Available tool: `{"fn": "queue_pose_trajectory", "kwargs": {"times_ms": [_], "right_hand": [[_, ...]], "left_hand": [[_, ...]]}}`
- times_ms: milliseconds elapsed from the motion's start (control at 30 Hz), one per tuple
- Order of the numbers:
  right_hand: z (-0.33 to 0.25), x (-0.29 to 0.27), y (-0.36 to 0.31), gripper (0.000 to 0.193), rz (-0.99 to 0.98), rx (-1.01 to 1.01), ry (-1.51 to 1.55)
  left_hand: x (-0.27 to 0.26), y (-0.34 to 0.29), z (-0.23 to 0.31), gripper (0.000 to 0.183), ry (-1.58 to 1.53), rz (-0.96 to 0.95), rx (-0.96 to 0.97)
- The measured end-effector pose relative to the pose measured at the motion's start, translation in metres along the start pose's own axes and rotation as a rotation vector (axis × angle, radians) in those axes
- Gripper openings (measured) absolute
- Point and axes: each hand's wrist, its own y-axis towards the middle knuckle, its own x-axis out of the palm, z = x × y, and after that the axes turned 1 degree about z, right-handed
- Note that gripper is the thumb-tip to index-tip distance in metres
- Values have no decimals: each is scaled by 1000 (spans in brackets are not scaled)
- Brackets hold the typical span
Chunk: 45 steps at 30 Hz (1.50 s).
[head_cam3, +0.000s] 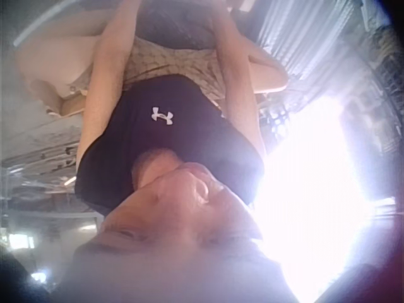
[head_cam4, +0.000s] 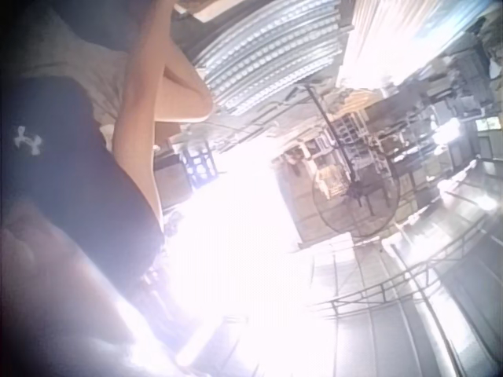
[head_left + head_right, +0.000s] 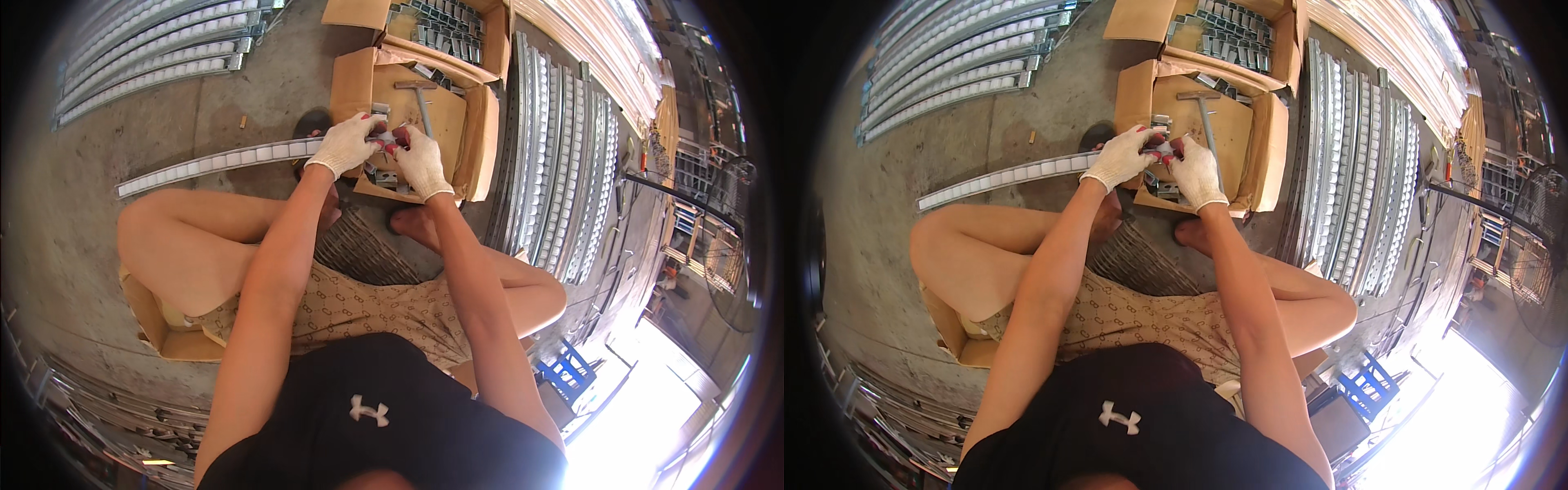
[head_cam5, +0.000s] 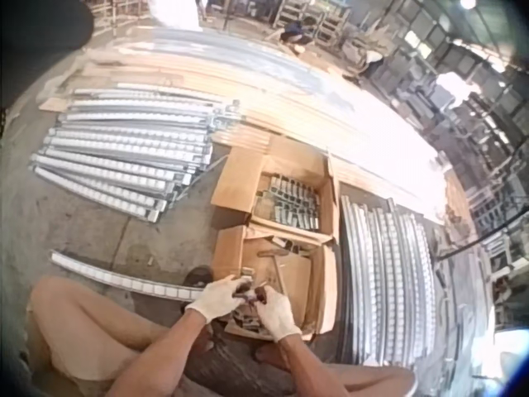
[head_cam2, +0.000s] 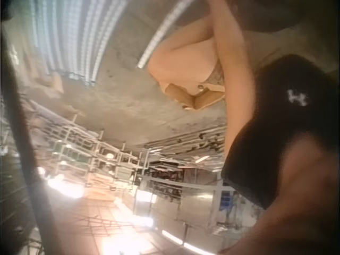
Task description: The person assembles metal components by hand and with a hammer, attaching brackets to long perforated metal rails and securing them.
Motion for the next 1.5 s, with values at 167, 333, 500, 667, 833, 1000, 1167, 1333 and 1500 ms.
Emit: {"fn": "queue_pose_trajectory", "kwargs": {"times_ms": [167, 333, 500, 667, 833, 1000, 1167, 1333, 1500], "right_hand": [[15, 13, -1, 31, 58, -20, -128], [3, -6, 6, 30, -140, 231, 361], [8, -14, 8, 30, -159, 90, 187], [17, -6, -1, 33, -73, 19, 132], [19, -3, -11, 37, -27, 97, 353], [36, 3, -4, 38, 3, -6, 224], [22, 2, -8, 40, 11, -23, 37], [11, 3, -12, 43, -28, 5, -89], [15, 7, -19, 41, 25, -11, 79]], "left_hand": [[-3, -3, 8, 50, 54, -17, 15], [-2, -5, 9, 52, 40, 21, -8], [1, -5, 12, 51, 18, 64, -1], [2, -9, 21, 45, 24, 64, -17], [6, -7, 19, 43, 0, 65, -11], [12, -9, 22, 47, 29, 121, -9], [15, -11, 16, 47, 66, 135, -22], [7, -10, 18, 46, 48, 77, -61], [6, -13, 17, 45, 26, 69, -18]]}}
